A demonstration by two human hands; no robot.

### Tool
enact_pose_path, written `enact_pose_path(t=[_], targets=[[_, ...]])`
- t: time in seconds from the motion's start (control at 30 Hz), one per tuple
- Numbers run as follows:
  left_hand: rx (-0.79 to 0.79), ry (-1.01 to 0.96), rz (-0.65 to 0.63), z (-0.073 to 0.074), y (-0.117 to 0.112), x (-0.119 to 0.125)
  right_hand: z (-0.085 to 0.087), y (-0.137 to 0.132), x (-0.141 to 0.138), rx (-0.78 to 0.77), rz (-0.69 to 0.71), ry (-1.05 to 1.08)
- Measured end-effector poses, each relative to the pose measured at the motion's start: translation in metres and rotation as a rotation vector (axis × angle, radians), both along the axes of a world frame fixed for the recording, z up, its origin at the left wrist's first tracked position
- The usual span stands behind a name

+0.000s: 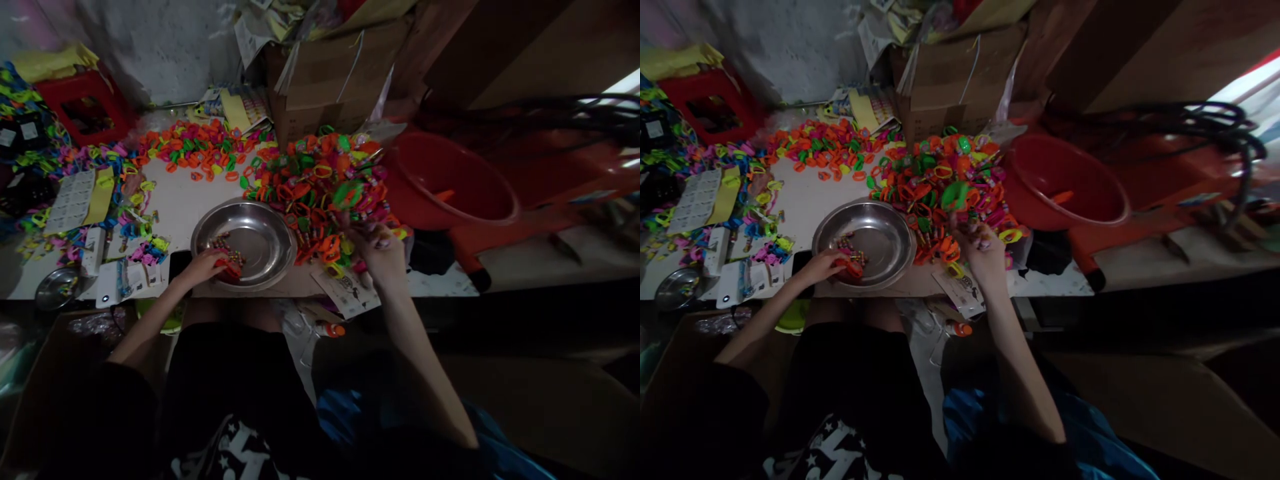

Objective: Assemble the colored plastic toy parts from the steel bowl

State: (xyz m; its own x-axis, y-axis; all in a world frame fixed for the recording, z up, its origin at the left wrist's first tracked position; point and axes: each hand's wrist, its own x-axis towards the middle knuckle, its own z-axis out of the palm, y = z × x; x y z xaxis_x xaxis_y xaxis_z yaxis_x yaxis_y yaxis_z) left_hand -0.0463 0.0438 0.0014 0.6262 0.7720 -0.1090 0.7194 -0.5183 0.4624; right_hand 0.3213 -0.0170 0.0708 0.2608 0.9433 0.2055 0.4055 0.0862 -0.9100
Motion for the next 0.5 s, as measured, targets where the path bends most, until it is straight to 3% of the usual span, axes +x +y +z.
enact_pose_path(t=[0.03,0.1,0.33,0.5], targets=[[0.019,0.093,-0.033,-0.008,0.006,0.003,-0.003,0.003,0.004,0.047,-0.121,0.015],[0.058,0.233,-0.11,-0.021,0.014,0.01,-0.012,0.005,0.005,0.062,-0.148,0.032],[0.131,0.33,-0.29,-0.037,0.023,0.031,-0.047,-0.016,-0.025,-0.266,0.177,0.165],[0.146,0.255,-0.366,-0.047,0.024,0.037,-0.064,-0.02,-0.051,-0.318,0.326,0.216]])
